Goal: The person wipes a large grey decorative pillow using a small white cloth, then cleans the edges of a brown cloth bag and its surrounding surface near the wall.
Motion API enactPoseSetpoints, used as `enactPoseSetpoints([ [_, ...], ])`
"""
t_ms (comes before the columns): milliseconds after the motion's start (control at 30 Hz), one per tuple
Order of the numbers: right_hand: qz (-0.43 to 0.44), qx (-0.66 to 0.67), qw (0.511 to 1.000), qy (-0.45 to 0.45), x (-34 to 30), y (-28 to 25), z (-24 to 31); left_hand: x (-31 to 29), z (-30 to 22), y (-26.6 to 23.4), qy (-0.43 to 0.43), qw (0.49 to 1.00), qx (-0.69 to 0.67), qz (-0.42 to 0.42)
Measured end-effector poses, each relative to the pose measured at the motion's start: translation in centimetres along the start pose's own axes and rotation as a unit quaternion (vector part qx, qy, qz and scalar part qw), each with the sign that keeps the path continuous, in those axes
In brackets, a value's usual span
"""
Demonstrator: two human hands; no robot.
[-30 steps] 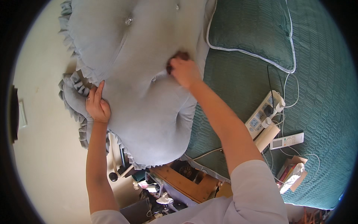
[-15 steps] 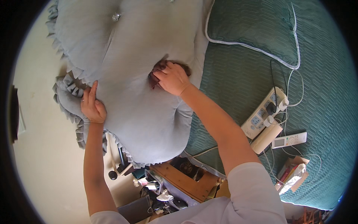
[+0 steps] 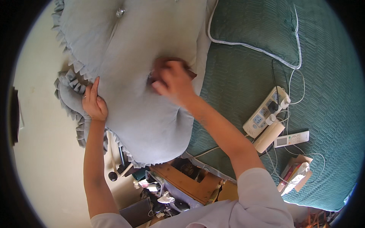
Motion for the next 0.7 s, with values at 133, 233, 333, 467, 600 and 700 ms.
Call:
enactPoseSetpoints([
  [133,0.146,-0.17,0.973,-0.044,2.0,2.1,-5.2,1.3,-0.5,0.0,0.015,1.0,0.003,-0.019],
  [233,0.107,-0.161,0.981,-0.002,2.4,0.4,-6.1,1.1,-0.1,-0.2,0.02,1.0,0.004,-0.02],
  [333,-0.061,-0.072,0.987,0.128,3.2,-2.2,-6.5,1.3,0.1,-0.6,0.006,1.0,0.013,-0.024],
  [467,-0.107,0.014,0.994,0.005,4.7,0.5,4.9,-0.3,0.8,-1.0,-0.008,1.0,0.019,-0.014],
  [600,0.111,-0.046,0.948,-0.294,6.4,4.8,11.0,0.6,0.3,-0.2,-0.02,0.999,0.031,0.006],
  [700,0.181,-0.071,0.927,-0.32,9.3,5.9,6.6,0.7,0.0,0.2,-0.016,0.999,0.028,-0.012],
])
Point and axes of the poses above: each hand's wrist, its own x-axis towards the middle knuckle, its own y-axis out of the palm, z = x × y, the point moved 4 cm from there along x, towards the middle knuckle, and after that the axes turned 7 degrees about y, right-handed, at the moved point
